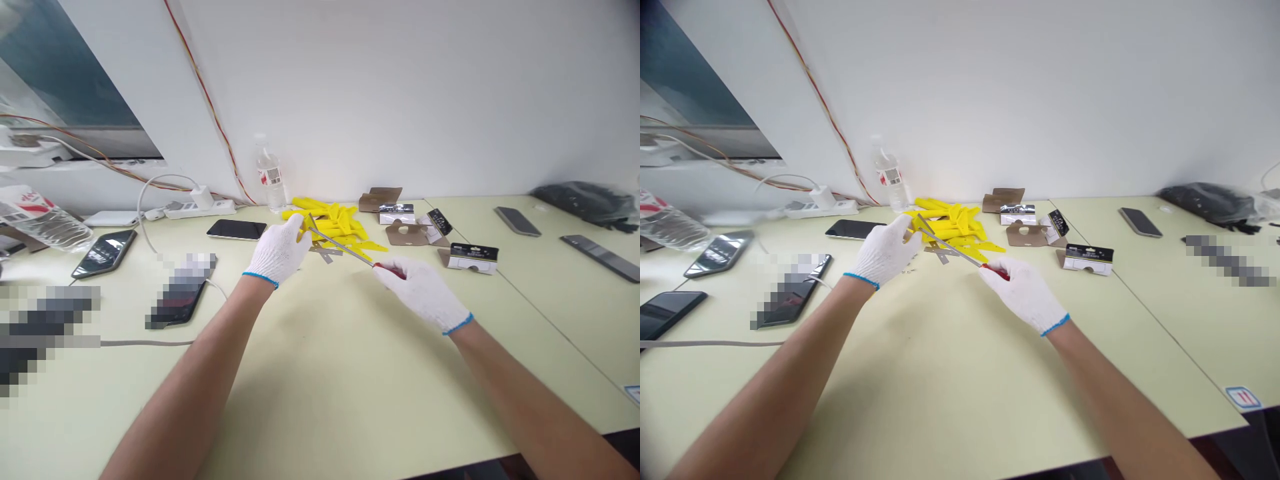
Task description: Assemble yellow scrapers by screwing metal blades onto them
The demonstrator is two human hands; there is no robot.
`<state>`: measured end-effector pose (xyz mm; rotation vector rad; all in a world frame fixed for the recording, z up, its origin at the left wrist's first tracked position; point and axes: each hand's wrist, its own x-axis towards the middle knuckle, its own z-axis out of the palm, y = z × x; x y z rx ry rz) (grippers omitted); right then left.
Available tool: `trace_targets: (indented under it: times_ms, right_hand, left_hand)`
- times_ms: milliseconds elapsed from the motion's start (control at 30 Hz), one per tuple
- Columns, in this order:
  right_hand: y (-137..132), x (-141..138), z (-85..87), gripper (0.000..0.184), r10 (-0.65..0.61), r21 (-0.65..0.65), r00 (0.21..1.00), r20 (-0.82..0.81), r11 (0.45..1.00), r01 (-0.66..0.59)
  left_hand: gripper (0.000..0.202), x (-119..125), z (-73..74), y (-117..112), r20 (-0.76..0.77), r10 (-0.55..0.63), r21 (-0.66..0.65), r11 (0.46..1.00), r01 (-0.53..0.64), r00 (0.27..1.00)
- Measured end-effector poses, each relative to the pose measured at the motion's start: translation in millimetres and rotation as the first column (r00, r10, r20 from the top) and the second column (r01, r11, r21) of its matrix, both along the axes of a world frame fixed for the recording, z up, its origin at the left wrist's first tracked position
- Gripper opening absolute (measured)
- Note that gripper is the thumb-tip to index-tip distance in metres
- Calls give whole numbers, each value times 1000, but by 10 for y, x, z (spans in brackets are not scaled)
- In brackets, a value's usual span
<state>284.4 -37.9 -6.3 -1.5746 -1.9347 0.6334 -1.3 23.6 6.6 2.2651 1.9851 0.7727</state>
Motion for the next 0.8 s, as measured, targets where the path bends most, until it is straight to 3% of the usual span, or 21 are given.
trace_targets:
  times_ms: [100, 233, 400, 533, 700, 800]
  right_hand:
    - [-8, -35, -66, 32, -99, 266, 990, 100, 962, 69]
    - [-22, -53, -133, 34, -145, 405, 983, 112, 910, 88]
    - [26, -7, -174, 32, -43, 420, 997, 63, 908, 13]
    - [104, -5, -136, 35, 14, 455, 993, 121, 888, -68]
    - [282, -9, 73, 67, 133, 412, 984, 123, 895, -172]
    - [418, 50, 290, 75, 234, 356, 971, 56, 903, -239]
  left_hand:
    - [10, 9, -15, 12, 7, 11, -2, 1000, -11, 1000]
    - [14, 0, -25, 13, -4, 27, -23, 999, -27, 1000]
    - [17, -16, 2, -26, -74, 0, -39, 999, -3, 997]
    - [17, -16, 19, -13, -92, 18, -62, 998, -23, 996]
    - [14, -59, 56, 26, -10, 76, -86, 993, -76, 997]
    - [17, -78, 61, 19, 39, 69, -80, 995, -65, 997]
